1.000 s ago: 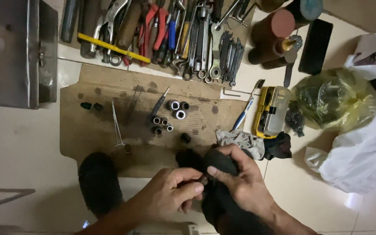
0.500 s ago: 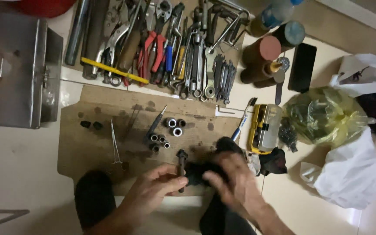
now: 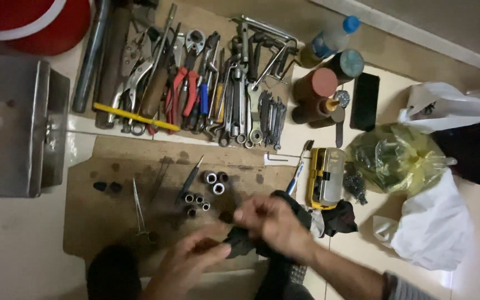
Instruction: Cleaning, inspecting, and organizing small mechanical sockets and parts on a cardboard workspace.
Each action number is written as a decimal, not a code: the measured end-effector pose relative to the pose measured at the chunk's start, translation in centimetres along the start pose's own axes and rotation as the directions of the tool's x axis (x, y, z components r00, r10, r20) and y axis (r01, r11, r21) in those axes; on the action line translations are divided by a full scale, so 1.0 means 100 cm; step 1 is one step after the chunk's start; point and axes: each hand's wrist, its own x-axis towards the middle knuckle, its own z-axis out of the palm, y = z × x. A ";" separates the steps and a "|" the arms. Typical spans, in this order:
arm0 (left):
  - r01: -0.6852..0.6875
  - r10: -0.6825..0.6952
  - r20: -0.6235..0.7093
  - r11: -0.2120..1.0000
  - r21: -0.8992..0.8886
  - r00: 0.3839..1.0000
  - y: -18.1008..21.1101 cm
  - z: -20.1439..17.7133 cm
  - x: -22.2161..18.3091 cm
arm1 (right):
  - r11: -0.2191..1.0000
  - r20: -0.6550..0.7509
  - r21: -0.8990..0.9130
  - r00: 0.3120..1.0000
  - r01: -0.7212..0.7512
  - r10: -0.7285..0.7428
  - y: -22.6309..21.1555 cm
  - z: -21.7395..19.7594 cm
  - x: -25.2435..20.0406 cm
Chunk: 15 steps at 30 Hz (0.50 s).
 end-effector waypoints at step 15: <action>0.393 -0.431 -0.100 0.880 -0.265 0.897 -0.087 -0.044 0.024 | 0.917 -0.415 0.356 0.910 0.182 -0.020 -0.079 -0.092 0.173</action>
